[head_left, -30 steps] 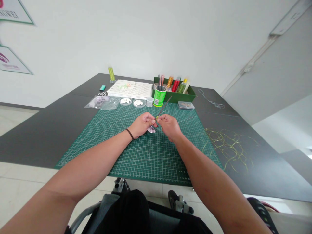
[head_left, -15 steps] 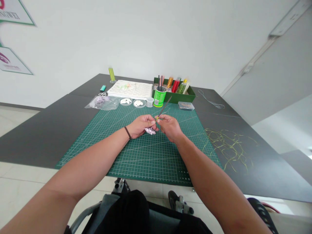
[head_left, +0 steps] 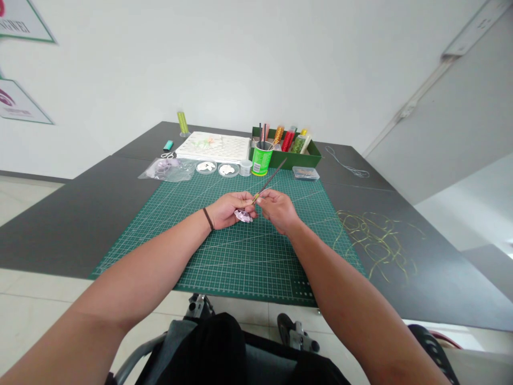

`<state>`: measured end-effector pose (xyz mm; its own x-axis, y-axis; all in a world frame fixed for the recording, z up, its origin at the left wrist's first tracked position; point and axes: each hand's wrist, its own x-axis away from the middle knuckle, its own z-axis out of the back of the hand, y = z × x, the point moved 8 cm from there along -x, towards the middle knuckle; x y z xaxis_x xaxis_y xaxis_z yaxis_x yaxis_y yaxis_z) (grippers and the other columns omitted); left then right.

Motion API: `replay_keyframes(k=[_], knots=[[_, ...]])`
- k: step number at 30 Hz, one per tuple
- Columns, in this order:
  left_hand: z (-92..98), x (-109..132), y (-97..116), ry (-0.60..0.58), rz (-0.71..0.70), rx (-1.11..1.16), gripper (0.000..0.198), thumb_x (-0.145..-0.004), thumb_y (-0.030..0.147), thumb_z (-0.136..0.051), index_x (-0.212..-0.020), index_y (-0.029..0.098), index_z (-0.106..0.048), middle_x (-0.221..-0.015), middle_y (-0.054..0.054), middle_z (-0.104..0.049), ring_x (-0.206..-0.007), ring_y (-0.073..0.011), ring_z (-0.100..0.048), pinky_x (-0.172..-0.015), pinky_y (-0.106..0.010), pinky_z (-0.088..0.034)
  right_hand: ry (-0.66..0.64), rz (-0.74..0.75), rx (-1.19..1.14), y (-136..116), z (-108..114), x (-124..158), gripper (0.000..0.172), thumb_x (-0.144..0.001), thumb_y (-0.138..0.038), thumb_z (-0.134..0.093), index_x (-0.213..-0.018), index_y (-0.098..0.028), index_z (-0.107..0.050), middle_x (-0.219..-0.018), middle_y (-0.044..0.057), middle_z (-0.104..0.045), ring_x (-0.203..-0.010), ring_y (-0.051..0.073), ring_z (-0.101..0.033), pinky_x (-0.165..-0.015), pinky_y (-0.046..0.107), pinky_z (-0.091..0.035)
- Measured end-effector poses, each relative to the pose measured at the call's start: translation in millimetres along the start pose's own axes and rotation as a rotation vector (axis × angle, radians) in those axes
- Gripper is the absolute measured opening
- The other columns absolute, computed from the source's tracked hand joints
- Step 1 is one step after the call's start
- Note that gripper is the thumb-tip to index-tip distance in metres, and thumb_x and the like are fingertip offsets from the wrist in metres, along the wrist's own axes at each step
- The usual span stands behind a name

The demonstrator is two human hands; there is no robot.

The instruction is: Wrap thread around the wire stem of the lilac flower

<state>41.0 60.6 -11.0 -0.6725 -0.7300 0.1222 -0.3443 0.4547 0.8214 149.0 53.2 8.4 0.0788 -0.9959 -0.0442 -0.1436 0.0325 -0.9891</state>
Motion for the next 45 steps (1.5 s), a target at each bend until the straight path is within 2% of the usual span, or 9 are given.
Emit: replay_keyframes(k=[7,12,17,24,27,33,37,41,45], knots=[[3.3,-0.4,-0.3,0.041,0.0,-0.018,0.026,-0.07,0.016,-0.081,-0.082,0.014,-0.058,-0.057,0.003,-0.057,-0.056,-0.0123,-0.063,-0.068,-0.028,-0.051,0.017,-0.032,0.054,5.7,1.7,-1.9,0.028,-0.064,-0.039,-0.076,-0.076,-0.021,-0.058,-0.047,-0.01,-0.044,-0.038,0.005,-0.028,-0.037,0.021,-0.018],[-3.7,-1.0,7.0,0.024,-0.101,-0.1,0.026,-0.075,0.024,-0.077,-0.08,0.018,-0.052,-0.054,0.005,-0.055,-0.056,-0.0125,-0.061,-0.059,-0.023,-0.045,0.046,-0.036,0.031,5.9,2.0,-1.7,0.029,-0.065,-0.038,-0.076,-0.076,-0.02,-0.057,-0.048,-0.01,-0.045,-0.037,0.005,-0.029,-0.037,0.021,-0.019],[-6.3,-2.1,7.3,0.077,-0.136,-0.168,0.019,-0.076,0.022,-0.069,-0.077,0.018,-0.051,-0.05,0.006,-0.05,-0.051,-0.0101,-0.055,-0.056,-0.022,-0.043,0.029,-0.053,0.005,5.9,-1.8,0.3,0.031,-0.064,-0.039,-0.077,-0.075,-0.02,-0.055,-0.045,-0.011,-0.043,-0.036,0.004,-0.028,-0.036,0.021,-0.017],[-1.3,-1.7,7.0,0.089,-0.148,-0.222,0.039,-0.071,0.039,-0.083,-0.08,0.018,-0.051,-0.056,0.004,-0.058,-0.056,-0.0134,-0.061,-0.054,-0.023,-0.043,0.026,-0.055,0.004,4.7,-3.2,-0.3,0.031,-0.064,-0.041,-0.076,-0.076,-0.02,-0.056,-0.045,-0.01,-0.047,-0.035,0.005,-0.029,-0.036,0.021,-0.018],[3.2,-2.8,7.4,0.121,-0.175,-0.301,0.041,-0.073,0.043,-0.083,-0.079,0.018,-0.051,-0.06,0.002,-0.062,-0.057,-0.0138,-0.063,-0.055,-0.024,-0.045,0.033,-0.055,0.012,2.3,-3.4,0.0,0.031,-0.063,-0.042,-0.075,-0.075,-0.02,-0.056,-0.045,-0.009,-0.048,-0.036,0.005,-0.03,-0.036,0.021,-0.018],[5.2,-0.7,14.2,0.219,-0.265,-0.546,0.025,-0.09,0.037,-0.066,-0.081,0.018,-0.053,-0.064,0.001,-0.065,-0.057,-0.0111,-0.06,-0.056,-0.023,-0.044,0.087,-0.036,0.066,0.2,0.3,0.9,0.027,-0.064,-0.041,-0.073,-0.075,-0.021,-0.059,-0.047,-0.009,-0.048,-0.04,0.007,-0.035,-0.04,0.022,-0.022],[-0.3,4.7,22.1,0.273,-0.292,-0.755,0.018,-0.096,0.026,-0.056,-0.081,0.017,-0.057,-0.069,0.001,-0.067,-0.056,-0.0091,-0.056,-0.057,-0.022,-0.043,0.121,-0.012,0.125,1.4,4.9,-0.6,0.024,-0.067,-0.039,-0.071,-0.076,-0.02,-0.061,-0.048,-0.009,-0.049,-0.042,0.007,-0.035,-0.042,0.023,-0.023],[0.5,5.8,23.6,0.3,-0.266,-0.764,0.017,-0.096,0.025,-0.055,-0.081,0.017,-0.059,-0.074,-0.001,-0.069,-0.056,-0.0097,-0.06,-0.058,-0.023,-0.046,0.131,0.002,0.175,3.6,7.9,-2.7,0.022,-0.069,-0.038,-0.069,-0.079,-0.02,-0.062,-0.049,-0.008,-0.05,-0.041,0.007,-0.032,-0.041,0.023,-0.022],[5.0,3.2,22.4,0.303,-0.275,-0.743,0.022,-0.095,0.03,-0.059,-0.077,0.017,-0.059,-0.069,0.0,-0.066,-0.055,-0.0098,-0.059,-0.057,-0.023,-0.046,0.136,0.006,0.198,5.4,9.7,-3.6,0.021,-0.07,-0.038,-0.07,-0.078,-0.02,-0.063,-0.049,-0.009,-0.047,-0.041,0.007,-0.03,-0.04,0.024,-0.02]])
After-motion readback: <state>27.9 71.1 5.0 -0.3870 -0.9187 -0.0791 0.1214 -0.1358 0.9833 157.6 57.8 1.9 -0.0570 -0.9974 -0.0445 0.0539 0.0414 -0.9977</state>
